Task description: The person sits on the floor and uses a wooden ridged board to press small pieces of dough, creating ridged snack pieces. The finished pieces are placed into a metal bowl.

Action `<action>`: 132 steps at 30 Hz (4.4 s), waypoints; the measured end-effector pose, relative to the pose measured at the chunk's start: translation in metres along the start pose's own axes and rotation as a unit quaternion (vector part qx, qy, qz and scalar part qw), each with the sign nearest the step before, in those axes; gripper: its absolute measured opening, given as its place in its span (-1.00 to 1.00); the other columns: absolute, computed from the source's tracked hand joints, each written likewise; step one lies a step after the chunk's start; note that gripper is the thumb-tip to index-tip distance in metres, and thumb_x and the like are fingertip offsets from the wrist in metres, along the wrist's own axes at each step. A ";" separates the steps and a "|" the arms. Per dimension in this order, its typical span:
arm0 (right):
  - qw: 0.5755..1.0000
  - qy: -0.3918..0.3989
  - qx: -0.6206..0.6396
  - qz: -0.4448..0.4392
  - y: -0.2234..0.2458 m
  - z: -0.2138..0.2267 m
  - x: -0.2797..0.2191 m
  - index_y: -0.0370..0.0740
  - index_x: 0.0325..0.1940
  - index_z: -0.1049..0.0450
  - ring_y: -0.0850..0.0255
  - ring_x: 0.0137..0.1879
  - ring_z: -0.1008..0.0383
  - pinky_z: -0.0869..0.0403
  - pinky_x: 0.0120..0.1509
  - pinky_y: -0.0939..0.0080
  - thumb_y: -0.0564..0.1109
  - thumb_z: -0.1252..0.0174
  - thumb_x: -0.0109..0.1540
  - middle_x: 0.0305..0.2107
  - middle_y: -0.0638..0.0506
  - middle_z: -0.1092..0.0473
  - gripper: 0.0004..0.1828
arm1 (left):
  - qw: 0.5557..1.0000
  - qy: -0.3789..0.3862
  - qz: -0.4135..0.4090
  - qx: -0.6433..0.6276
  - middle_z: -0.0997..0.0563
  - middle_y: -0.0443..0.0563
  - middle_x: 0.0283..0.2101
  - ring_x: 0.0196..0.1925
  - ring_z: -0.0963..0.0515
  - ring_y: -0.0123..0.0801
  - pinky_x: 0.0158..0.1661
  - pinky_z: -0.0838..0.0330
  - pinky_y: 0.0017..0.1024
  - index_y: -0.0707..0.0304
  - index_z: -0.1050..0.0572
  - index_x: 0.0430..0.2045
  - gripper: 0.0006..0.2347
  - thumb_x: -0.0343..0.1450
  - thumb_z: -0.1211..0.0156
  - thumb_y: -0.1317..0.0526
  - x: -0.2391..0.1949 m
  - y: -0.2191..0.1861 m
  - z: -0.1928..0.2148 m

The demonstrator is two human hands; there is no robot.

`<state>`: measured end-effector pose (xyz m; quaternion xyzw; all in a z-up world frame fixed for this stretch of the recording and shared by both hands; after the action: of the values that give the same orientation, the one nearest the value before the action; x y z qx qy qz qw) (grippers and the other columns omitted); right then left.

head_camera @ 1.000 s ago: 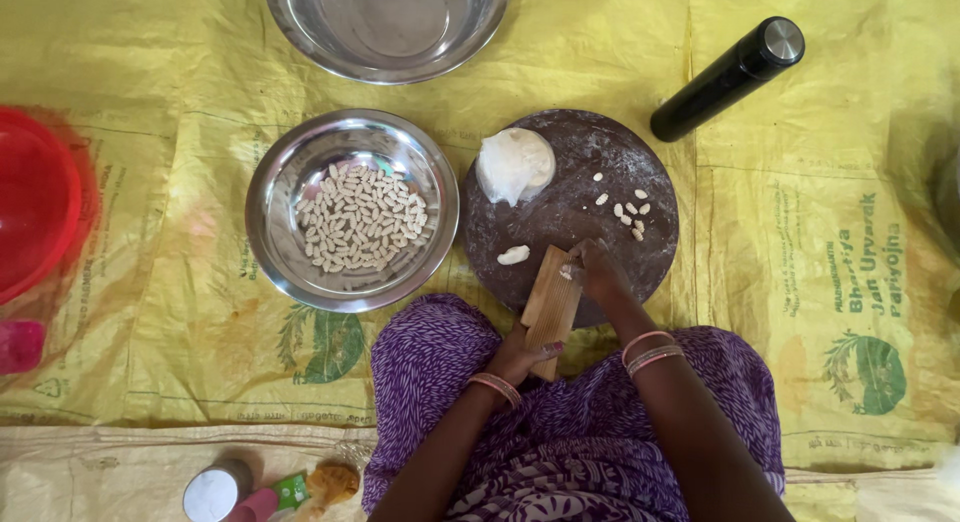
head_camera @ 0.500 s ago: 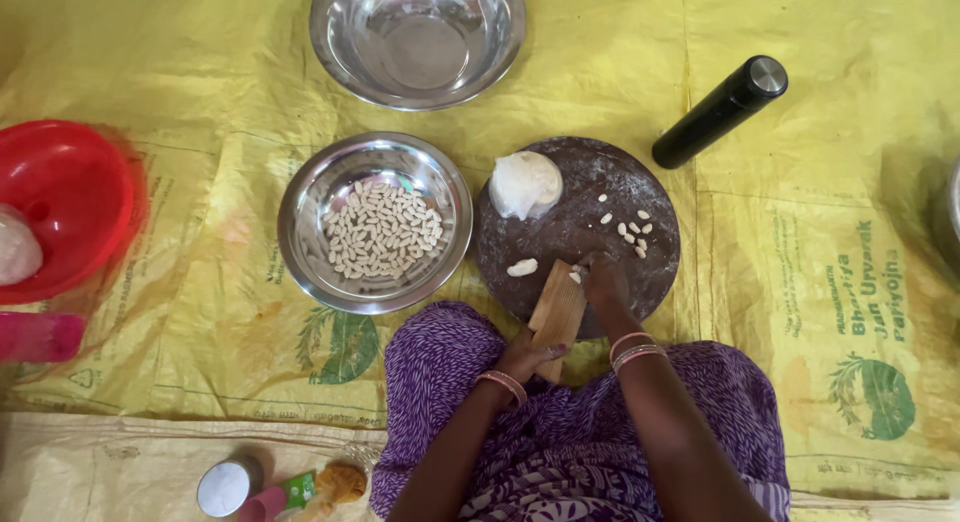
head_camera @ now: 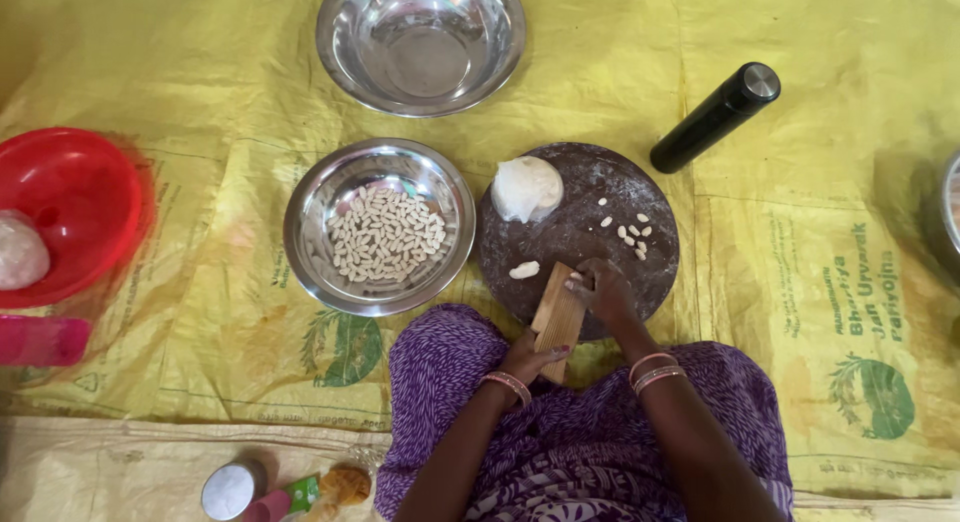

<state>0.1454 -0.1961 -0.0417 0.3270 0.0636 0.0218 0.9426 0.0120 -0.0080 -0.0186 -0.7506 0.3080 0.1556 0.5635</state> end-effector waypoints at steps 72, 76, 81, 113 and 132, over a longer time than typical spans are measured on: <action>0.995 -0.060 -0.081 -0.021 0.051 0.030 -0.050 -0.12 -0.33 -0.67 -0.04 -0.03 -0.48 -0.43 0.13 -0.13 -0.08 -0.43 0.05 -0.30 0.01 -0.59 -0.84 | 0.996 0.003 0.011 0.083 -0.58 0.19 0.11 0.09 -0.63 -0.24 0.05 -0.53 -0.36 0.44 -0.30 0.22 -0.36 0.32 -0.40 0.06 -0.002 -0.015 -0.008; 0.995 -0.033 -0.085 -0.033 0.033 0.021 -0.047 -0.07 -0.32 -0.69 0.01 -0.03 -0.48 -0.44 0.18 -0.08 -0.02 -0.47 0.05 -0.40 -0.03 -0.57 -0.81 | 0.997 0.003 0.020 0.075 -0.54 0.20 0.12 0.10 -0.62 -0.21 0.07 -0.54 -0.30 0.41 -0.24 0.24 -0.34 0.32 -0.39 0.07 0.001 -0.013 -0.007; 0.986 0.069 0.010 -0.149 -0.003 0.009 -0.028 0.02 -0.23 -0.66 0.07 -0.03 -0.65 -0.55 0.30 0.00 0.10 -0.45 0.02 -0.26 0.07 -0.60 -0.70 | 0.995 0.012 0.032 0.094 -0.54 0.18 0.15 0.16 -0.59 -0.23 0.15 -0.48 -0.31 0.40 -0.24 0.26 -0.33 0.32 -0.40 0.07 0.002 -0.012 -0.008; 0.975 0.022 -0.127 -0.181 0.007 0.029 0.019 0.01 0.33 -0.28 -0.28 0.39 -0.22 -0.32 0.36 -0.29 0.00 -0.57 -0.02 0.19 -0.16 -0.35 -0.10 | 0.997 0.069 0.015 -0.015 -0.57 0.23 0.03 -0.06 -0.64 -0.21 -0.08 -0.59 -0.33 0.50 -0.13 0.31 -0.27 0.31 -0.41 0.17 0.020 0.010 -0.005; 0.999 -0.013 -0.024 -0.033 -0.041 -0.010 0.005 -0.28 0.08 -0.55 -0.01 -0.11 -0.57 -0.42 0.16 -0.13 0.24 -0.48 0.00 -0.23 -0.17 -0.56 -0.26 | 0.993 0.002 0.023 0.112 -0.53 0.26 0.15 0.15 -0.61 -0.17 0.12 -0.53 -0.30 0.44 -0.19 0.28 -0.26 0.29 -0.42 0.01 0.015 0.010 -0.003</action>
<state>0.1492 -0.2221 -0.0751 0.3019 0.0615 -0.0124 0.9513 0.0171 -0.0169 -0.0343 -0.6756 0.3420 0.1310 0.6399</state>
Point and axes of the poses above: each hand's wrist, its own x-axis towards the middle knuckle, its own z-axis out of the back of the hand, y = z × x, the point moved 2 cm from there along x, towards the middle knuckle
